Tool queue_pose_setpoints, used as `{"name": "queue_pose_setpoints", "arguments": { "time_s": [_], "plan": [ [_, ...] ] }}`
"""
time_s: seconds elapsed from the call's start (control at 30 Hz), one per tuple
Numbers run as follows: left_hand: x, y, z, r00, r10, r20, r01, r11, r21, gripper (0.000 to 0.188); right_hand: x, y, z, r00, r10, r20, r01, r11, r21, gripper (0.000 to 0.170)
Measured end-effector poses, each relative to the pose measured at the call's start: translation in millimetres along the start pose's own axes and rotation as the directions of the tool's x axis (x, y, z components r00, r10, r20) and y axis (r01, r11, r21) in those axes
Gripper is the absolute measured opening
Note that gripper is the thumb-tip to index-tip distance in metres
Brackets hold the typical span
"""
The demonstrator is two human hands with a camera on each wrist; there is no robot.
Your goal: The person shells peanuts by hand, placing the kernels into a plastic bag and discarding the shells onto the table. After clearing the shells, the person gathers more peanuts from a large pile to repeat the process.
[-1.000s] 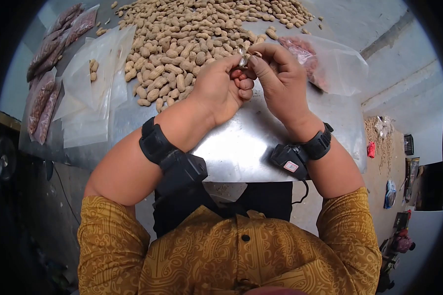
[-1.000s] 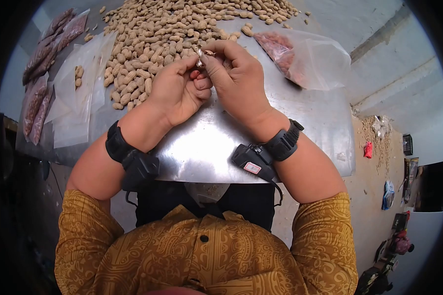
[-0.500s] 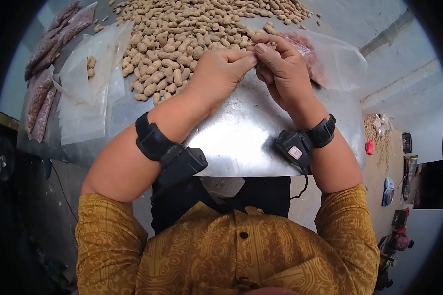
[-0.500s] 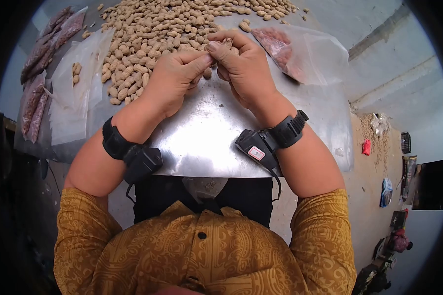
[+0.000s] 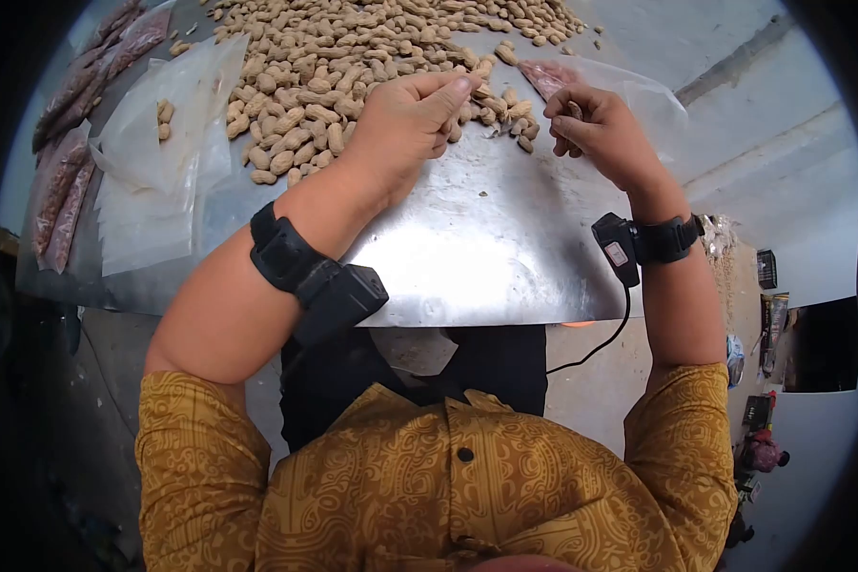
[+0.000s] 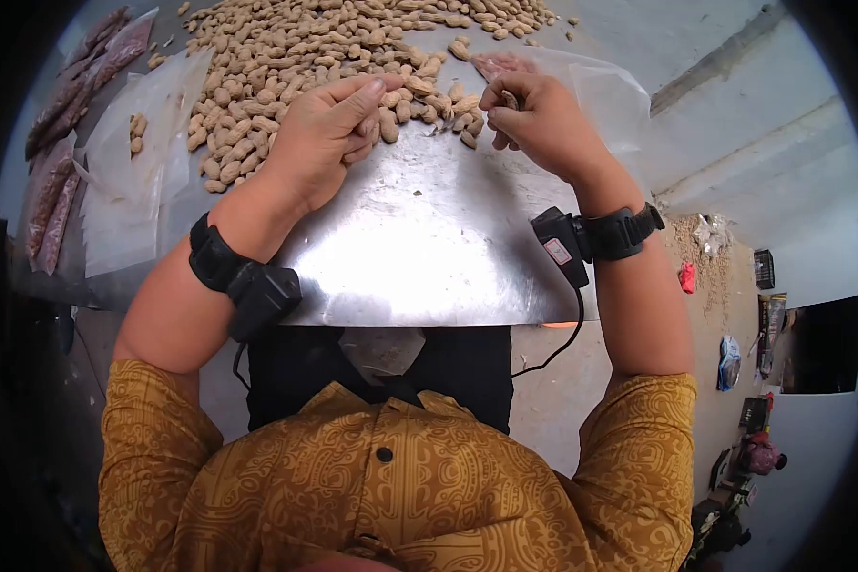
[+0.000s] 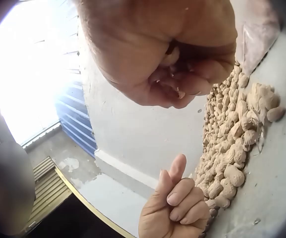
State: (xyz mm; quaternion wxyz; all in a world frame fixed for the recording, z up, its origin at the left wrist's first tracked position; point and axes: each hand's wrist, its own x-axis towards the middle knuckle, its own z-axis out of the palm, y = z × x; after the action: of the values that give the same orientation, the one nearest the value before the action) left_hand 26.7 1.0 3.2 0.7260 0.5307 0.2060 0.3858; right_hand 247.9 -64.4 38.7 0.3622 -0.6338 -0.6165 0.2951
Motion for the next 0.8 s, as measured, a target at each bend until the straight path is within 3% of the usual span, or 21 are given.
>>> {"name": "queue_pose_setpoints", "arguments": {
  "time_s": [0.07,0.13,0.27,0.4,0.53,0.57,0.63,0.73,0.8],
  "plan": [
    [-0.3,-0.3,-0.9,1.000,-0.005,-0.002,0.005,1.000,-0.016,0.031,-0.3,0.1,0.5,0.999,0.031,-0.007,-0.032,0.972,-0.231,0.010],
    [-0.2,-0.4,-1.8,1.000,-0.008,-0.008,0.008,0.999,-0.034,0.031,1.6,4.2,2.1,0.999,-0.013,-0.031,0.003,0.945,-0.327,0.010],
    [2.8,-1.3,-8.5,1.000,-0.007,-0.010,0.005,0.987,-0.163,0.031,6.4,6.3,7.7,0.980,-0.191,-0.056,0.124,0.805,-0.580,0.013],
    [7.0,1.7,-12.7,0.990,-0.045,-0.131,-0.006,0.929,-0.371,0.030,7.9,-18.6,29.6,0.976,-0.215,0.034,0.208,0.872,-0.444,0.017],
    [11.1,3.6,-18.0,0.984,-0.066,-0.167,-0.012,0.904,-0.428,0.029,22.9,-30.1,62.2,0.952,-0.285,0.107,0.283,0.702,-0.654,0.024],
    [11.1,4.3,-18.1,0.984,-0.069,-0.165,-0.008,0.905,-0.425,0.029,26.3,-28.0,69.1,0.939,-0.317,0.135,0.312,0.613,-0.726,0.026],
    [10.8,4.2,-19.1,0.987,-0.062,-0.149,-0.006,0.908,-0.419,0.028,29.4,-24.1,80.4,0.947,-0.272,0.169,0.302,0.582,-0.755,0.024],
    [11.1,2.7,-19.1,0.993,-0.045,-0.111,-0.004,0.914,-0.406,0.026,34.4,-18.5,83.3,0.956,-0.254,0.147,0.277,0.617,-0.737,0.023],
    [10.7,2.4,-18.2,0.994,-0.024,-0.109,-0.015,0.939,-0.343,0.025,31.9,-22.3,73.2,0.959,-0.257,0.118,0.270,0.708,-0.653,0.022]
  ]
}}
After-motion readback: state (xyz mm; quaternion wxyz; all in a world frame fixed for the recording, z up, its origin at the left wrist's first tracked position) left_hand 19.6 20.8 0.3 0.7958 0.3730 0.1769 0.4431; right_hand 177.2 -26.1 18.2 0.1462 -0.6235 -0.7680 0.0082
